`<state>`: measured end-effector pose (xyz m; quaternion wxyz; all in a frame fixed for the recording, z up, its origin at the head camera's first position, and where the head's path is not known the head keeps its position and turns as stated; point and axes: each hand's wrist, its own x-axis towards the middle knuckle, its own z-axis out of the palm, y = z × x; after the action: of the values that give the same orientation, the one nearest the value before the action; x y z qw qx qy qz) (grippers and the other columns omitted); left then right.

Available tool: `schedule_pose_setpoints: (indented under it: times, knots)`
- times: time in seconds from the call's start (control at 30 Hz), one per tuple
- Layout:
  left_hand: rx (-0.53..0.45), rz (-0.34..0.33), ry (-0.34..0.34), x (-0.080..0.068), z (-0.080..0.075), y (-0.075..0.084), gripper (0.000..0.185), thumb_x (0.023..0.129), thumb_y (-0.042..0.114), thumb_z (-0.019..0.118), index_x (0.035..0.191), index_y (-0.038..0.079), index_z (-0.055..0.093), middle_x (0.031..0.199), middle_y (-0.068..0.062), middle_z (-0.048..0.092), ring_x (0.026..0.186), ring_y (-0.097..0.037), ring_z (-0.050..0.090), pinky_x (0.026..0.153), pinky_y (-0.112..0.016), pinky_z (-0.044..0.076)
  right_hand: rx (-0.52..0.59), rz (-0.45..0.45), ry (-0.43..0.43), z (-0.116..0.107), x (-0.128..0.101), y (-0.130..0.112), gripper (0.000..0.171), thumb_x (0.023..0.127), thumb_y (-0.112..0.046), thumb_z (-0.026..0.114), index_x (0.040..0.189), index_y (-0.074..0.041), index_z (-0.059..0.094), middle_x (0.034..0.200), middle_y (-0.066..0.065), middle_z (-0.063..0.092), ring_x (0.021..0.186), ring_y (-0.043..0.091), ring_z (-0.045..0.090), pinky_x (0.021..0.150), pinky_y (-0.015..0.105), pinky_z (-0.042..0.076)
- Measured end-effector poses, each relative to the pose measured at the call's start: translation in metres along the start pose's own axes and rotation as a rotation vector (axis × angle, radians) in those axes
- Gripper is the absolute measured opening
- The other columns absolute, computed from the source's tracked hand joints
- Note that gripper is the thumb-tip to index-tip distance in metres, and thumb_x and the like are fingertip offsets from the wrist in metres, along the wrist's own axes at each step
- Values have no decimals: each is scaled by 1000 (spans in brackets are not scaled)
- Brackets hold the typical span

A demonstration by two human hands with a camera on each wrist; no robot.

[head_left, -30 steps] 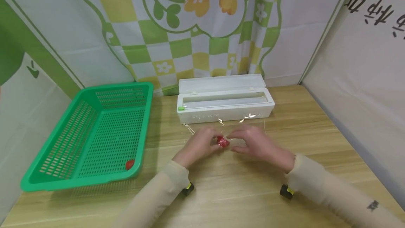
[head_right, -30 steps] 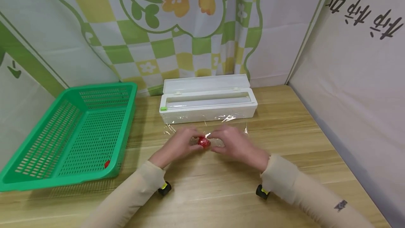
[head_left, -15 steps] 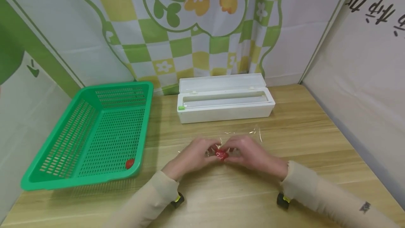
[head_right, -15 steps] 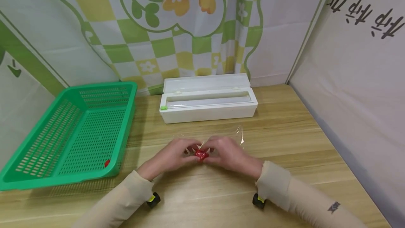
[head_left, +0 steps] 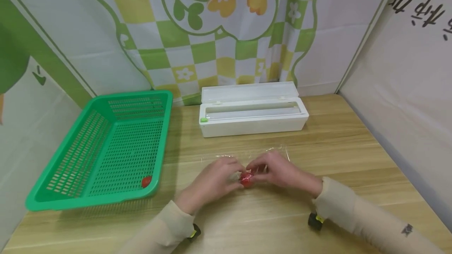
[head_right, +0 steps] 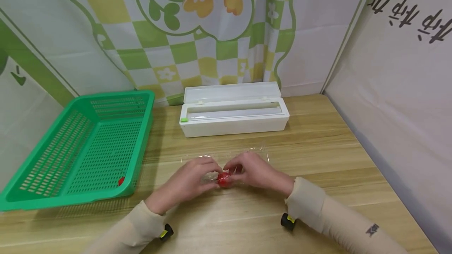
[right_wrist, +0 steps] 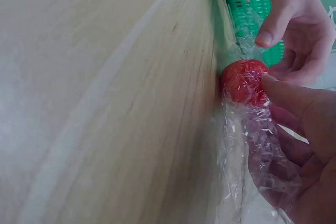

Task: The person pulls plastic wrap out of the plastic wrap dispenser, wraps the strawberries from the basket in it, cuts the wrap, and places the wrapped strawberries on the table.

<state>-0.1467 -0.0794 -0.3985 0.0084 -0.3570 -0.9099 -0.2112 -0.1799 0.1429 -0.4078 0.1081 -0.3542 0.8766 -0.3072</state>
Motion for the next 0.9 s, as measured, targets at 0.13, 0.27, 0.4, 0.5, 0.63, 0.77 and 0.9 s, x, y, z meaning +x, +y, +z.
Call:
schedule_pose_setpoints:
  times: [0.13,0.27,0.4,0.5,0.63,0.77,0.9]
  knots:
    - [-6,-3,-12,0,4,0,27,81,27,81,106,19,73,104,7,72,98,-10,67,93,-27,55,-15,-10,-10,-1,0,-2,21,82,-26,80,103,-22,76,93,-10,76,76,-2,65,70,18,56]
    - [-34,-28,-6,-2,6,-2,24,83,25,79,105,19,73,100,7,71,94,-10,67,88,-27,56,-91,-50,40,-3,-1,-5,23,81,-28,81,103,-21,76,102,-6,77,89,5,70,81,25,59]
    - [-57,-68,-21,-3,6,-5,19,86,23,76,105,17,73,99,5,71,93,-10,67,88,-28,57,-152,-113,63,-4,-2,-5,27,80,-26,83,104,-18,76,105,-4,76,97,9,71,88,28,58]
    - [-72,-105,-41,-3,7,-6,17,89,23,73,105,17,73,100,5,72,93,-10,68,87,-28,57,-150,-131,52,-3,-1,-5,28,78,-24,84,105,-17,76,104,-4,76,94,8,70,85,25,58]
    - [-27,-108,-32,-3,7,-6,19,91,26,70,107,16,72,101,4,72,94,-11,67,87,-29,57,-101,-96,34,1,2,-1,24,80,-21,82,104,-20,76,100,-8,76,86,4,68,78,20,57]
    - [38,-79,-5,-2,6,-4,24,88,30,74,109,18,71,103,5,68,97,-11,65,88,-30,57,-32,-32,3,2,4,3,22,82,-21,80,104,-22,76,99,-10,76,82,0,65,75,19,56]
    - [36,-77,-3,-1,6,-4,28,83,29,79,108,19,71,103,7,67,98,-10,65,90,-28,56,-14,7,-11,-2,5,5,23,83,-24,79,106,-23,75,102,-9,76,87,2,68,79,22,58]
